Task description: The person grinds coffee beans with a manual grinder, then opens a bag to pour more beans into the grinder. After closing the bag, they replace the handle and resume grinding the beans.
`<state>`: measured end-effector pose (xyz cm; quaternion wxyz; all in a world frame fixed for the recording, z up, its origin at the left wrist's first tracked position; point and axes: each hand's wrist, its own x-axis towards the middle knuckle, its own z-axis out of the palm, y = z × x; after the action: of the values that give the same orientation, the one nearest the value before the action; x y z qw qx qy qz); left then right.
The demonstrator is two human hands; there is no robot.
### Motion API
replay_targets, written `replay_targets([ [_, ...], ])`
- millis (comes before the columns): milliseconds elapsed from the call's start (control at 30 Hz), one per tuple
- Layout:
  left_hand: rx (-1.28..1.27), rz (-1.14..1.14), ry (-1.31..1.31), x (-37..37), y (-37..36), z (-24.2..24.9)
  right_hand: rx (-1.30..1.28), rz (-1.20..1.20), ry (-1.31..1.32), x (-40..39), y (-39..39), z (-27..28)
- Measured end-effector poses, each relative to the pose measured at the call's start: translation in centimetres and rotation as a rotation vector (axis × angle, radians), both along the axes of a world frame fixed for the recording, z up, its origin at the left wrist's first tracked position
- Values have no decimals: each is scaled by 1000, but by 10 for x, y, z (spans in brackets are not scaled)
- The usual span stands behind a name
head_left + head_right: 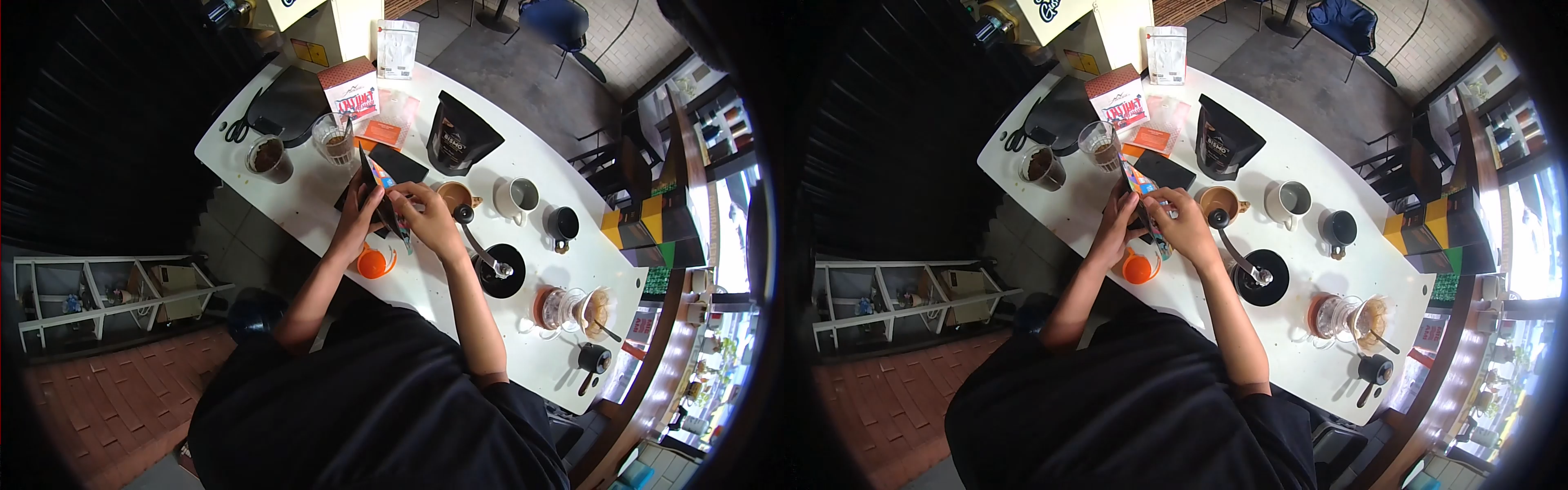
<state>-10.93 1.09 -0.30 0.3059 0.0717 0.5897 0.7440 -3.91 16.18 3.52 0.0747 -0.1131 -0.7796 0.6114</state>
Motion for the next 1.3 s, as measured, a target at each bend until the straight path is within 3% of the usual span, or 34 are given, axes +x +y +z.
replay_targets([
  [200, 9, -22, -8, 0, -2, 5, 143, -76, 104, 5, -13, 21],
  [267, 29, -26, -4, 0, -3, 3, 388, -94, 137, 5, -15, 24],
  [367, -15, 7, -6, -2, -2, 1, 468, -86, 60, 4, -15, 36],
  [567, -104, 28, 101, -6, 0, 0, 428, -31, 91, 2, -8, 38],
  [633, -183, 20, 252, -13, -1, -17, 454, -54, 107, 2, -9, 36],
  [733, -284, 153, 445, -11, -1, -9, 495, -86, 102, 1, -12, 30],
  [833, -484, 83, 649, -14, -7, 22, 537, -75, 74, 1, -18, 34],
  [933, -518, -109, 570, -17, -6, 40, 597, -36, 49, 1, -17, 29],
  [1033, -355, -58, 585, -20, -2, 31, 625, -30, 37, 1, -11, 26],
  [1300, -368, -25, 592, -15, 0, 28, 592, -131, 57, 3, -21, 30],
])
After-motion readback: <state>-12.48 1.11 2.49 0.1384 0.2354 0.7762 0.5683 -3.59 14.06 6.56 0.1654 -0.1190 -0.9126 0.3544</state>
